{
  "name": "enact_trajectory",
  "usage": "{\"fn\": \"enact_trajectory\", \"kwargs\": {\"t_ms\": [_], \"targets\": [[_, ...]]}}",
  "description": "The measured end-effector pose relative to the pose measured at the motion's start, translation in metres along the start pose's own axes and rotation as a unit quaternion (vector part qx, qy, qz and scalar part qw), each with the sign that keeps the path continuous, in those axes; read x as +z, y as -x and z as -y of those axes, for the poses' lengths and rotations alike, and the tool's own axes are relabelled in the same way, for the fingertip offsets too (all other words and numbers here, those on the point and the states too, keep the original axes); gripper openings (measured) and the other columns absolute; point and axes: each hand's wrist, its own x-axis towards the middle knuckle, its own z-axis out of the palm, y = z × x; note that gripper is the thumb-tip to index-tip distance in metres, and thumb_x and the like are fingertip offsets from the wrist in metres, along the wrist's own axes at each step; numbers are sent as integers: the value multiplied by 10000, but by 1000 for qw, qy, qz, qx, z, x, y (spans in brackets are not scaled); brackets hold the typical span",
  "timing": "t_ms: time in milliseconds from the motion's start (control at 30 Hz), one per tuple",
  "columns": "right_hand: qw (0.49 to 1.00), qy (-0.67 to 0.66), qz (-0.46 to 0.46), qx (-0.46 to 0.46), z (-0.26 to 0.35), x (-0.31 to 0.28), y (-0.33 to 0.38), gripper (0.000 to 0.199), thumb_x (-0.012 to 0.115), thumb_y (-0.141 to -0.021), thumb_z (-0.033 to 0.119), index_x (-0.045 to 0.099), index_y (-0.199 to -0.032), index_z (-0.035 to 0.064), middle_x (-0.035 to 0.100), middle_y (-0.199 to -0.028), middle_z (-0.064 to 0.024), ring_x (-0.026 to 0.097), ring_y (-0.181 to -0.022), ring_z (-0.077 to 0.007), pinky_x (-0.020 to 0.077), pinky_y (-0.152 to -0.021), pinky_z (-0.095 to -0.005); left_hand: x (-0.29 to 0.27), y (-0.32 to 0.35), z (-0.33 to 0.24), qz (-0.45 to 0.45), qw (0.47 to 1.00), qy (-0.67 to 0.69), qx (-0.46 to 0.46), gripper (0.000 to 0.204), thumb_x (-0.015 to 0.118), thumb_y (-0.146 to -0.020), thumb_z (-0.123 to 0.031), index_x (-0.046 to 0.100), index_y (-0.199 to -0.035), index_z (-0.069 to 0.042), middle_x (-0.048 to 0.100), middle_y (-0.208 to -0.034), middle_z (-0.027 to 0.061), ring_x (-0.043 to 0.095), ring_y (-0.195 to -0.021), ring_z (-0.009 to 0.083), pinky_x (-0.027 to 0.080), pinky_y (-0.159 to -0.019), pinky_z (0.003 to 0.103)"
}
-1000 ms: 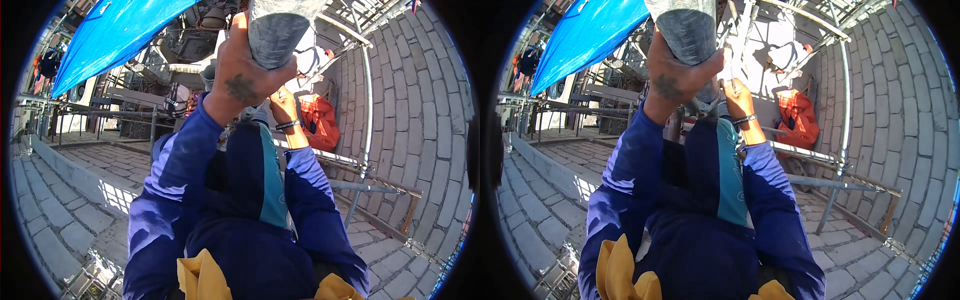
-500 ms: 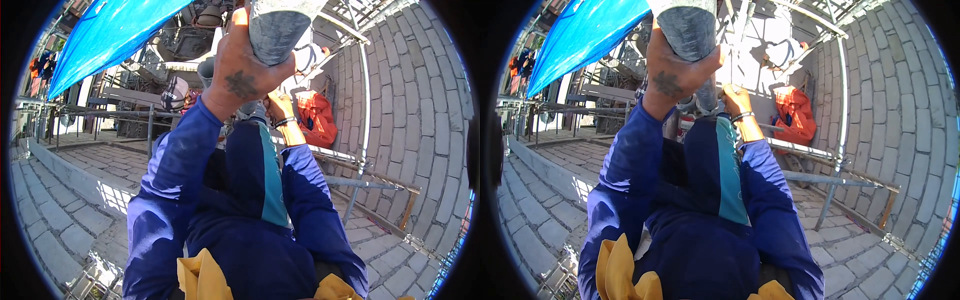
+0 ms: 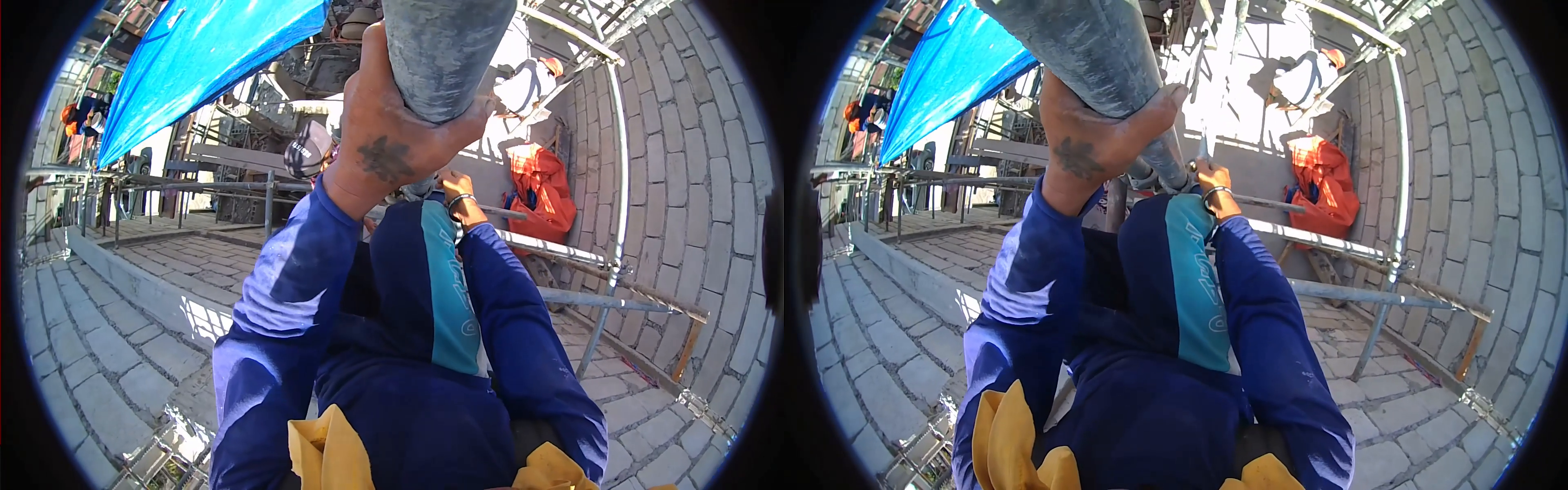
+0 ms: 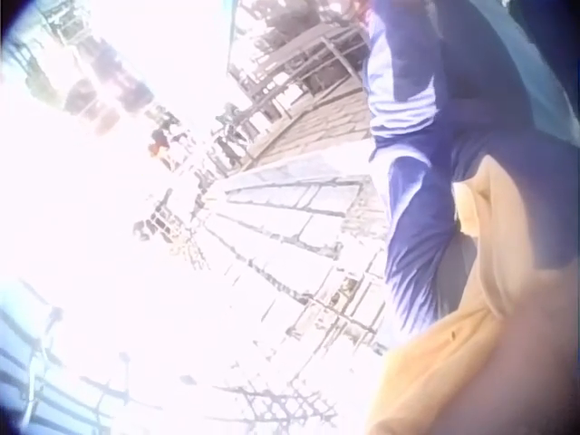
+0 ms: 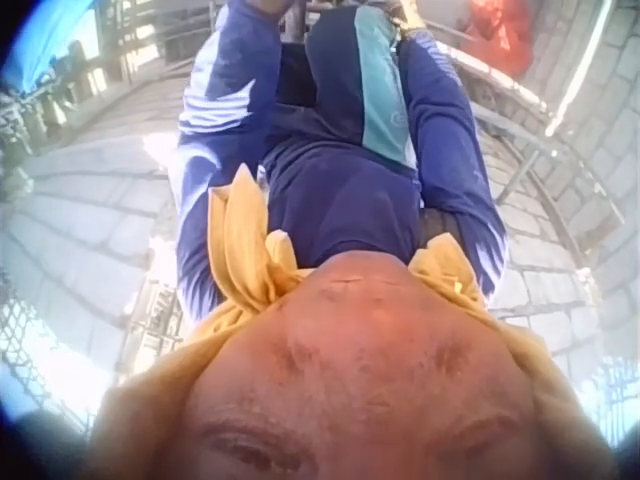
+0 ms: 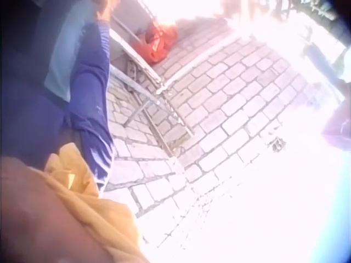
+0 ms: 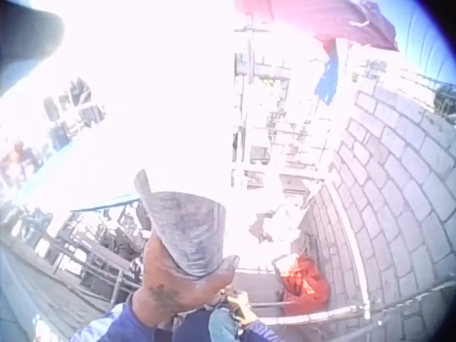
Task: Use a wrench to tighten clamps and secure metal pipes while assembling a scaffolding structure.
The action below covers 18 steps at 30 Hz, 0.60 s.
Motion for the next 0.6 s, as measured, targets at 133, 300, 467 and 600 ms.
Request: {"fn": "enact_trajectory", "kwargs": {"t_ms": [133, 300, 467, 600], "targets": [[984, 131, -118, -8, -17, 4, -29, 421, 527, -791, 425, 635, -845, 22, 619, -729, -132, 561, -575, -197, 441, -537, -333, 6, -1, -3, 15, 1000, -10, -23, 421, 776, -559, -98, 558, -905, 4, 595, -802, 63, 594, -681, 149, 483, -611, 261], [988, -114, 21, 101, 6, 11, 0, 326, 550, -817, 362, 640, -810, 48, 613, -709, -82, 467, -446, -158, 337, -359, -292, -2, 2, -3, 35, 998, 19, -53, 381, 775, -554, -72, 570, -867, -1, 610, -754, 61, 603, -663, 146, 487, -600, 258], [993, -80, 27, 83, 2, 6, -1, 335, 556, -818, 347, 627, -795, 20, 561, -645, -50, 467, -458, -155, 348, -374, -286, -4, -8, -15, 49, 997, 39, -50, 361, 775, -565, -80, 575, -857, -7, 613, -733, 55, 604, -662, 144, 485, -600, 254], [989, -139, 21, 36, -8, 8, -12, 232, 576, -810, 256, 604, -805, 26, 530, -623, -29, 443, -450, -124, 345, -378, -260, -7, -12, -25, 74, 977, 36, -196, 630, 747, -593, -160, 435, -1105, 35, 575, -976, 151, 580, -880, 211, 459, -757, 316]]}}
